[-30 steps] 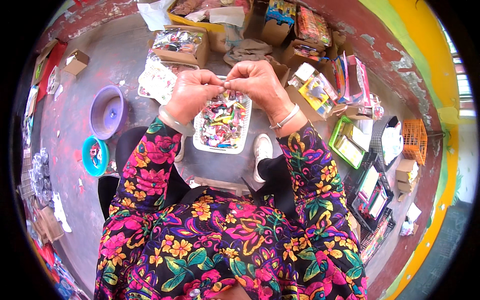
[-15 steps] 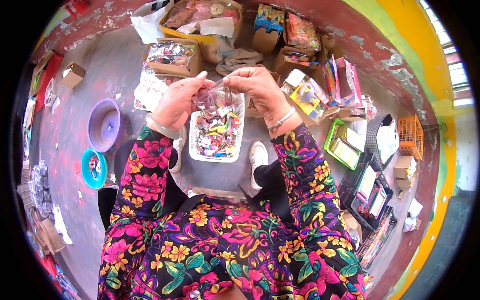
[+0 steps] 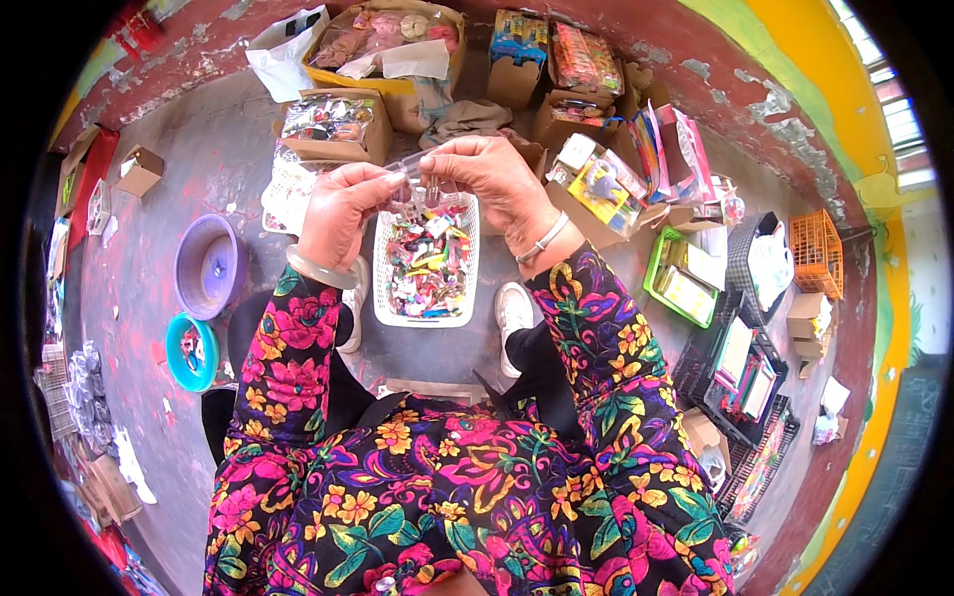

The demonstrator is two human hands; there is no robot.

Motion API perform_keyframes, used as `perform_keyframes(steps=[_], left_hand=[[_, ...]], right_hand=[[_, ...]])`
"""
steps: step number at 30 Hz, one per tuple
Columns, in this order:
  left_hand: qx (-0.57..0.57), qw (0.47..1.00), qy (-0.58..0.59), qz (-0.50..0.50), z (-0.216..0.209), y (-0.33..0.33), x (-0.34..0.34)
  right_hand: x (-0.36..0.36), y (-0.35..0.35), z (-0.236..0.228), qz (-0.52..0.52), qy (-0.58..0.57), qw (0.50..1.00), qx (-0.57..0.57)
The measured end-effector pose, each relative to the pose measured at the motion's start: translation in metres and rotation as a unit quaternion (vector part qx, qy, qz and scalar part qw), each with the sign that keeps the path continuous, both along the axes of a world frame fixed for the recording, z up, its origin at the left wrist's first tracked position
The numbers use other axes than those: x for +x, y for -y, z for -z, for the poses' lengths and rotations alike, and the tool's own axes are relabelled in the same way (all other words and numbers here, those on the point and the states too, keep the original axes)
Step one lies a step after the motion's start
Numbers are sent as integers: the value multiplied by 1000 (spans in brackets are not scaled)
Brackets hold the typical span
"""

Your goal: The person sits on the floor and repeatedly picks small colorful candies from a white basket. They place each candy into a small clear plastic bag, seal the bag, and set it aside. The process is repeated continuously throughout the clip.

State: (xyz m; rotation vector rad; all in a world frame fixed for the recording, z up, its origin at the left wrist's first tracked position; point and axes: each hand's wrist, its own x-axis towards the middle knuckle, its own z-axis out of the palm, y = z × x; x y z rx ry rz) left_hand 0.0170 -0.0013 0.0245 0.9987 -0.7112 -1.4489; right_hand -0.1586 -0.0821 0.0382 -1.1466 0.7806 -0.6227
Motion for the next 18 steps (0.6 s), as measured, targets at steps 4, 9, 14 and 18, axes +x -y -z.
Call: perform_keyframes(steps=[4, 9, 14, 18], left_hand=[[-49, 998, 27, -3, 1, -1, 1], [-53, 998, 41, 21, -1, -4, 1], [-23, 999, 25, 37, -3, -1, -5], [-23, 998, -19, 63, -2, 0, 0]], right_hand=[[6, -5, -5, -17, 31, 999, 21], [7, -17, -14, -22, 28, 998, -61], [6, -16, -15, 12, -10, 995, -97], [10, -20, -21, 17, -52, 995, -82]])
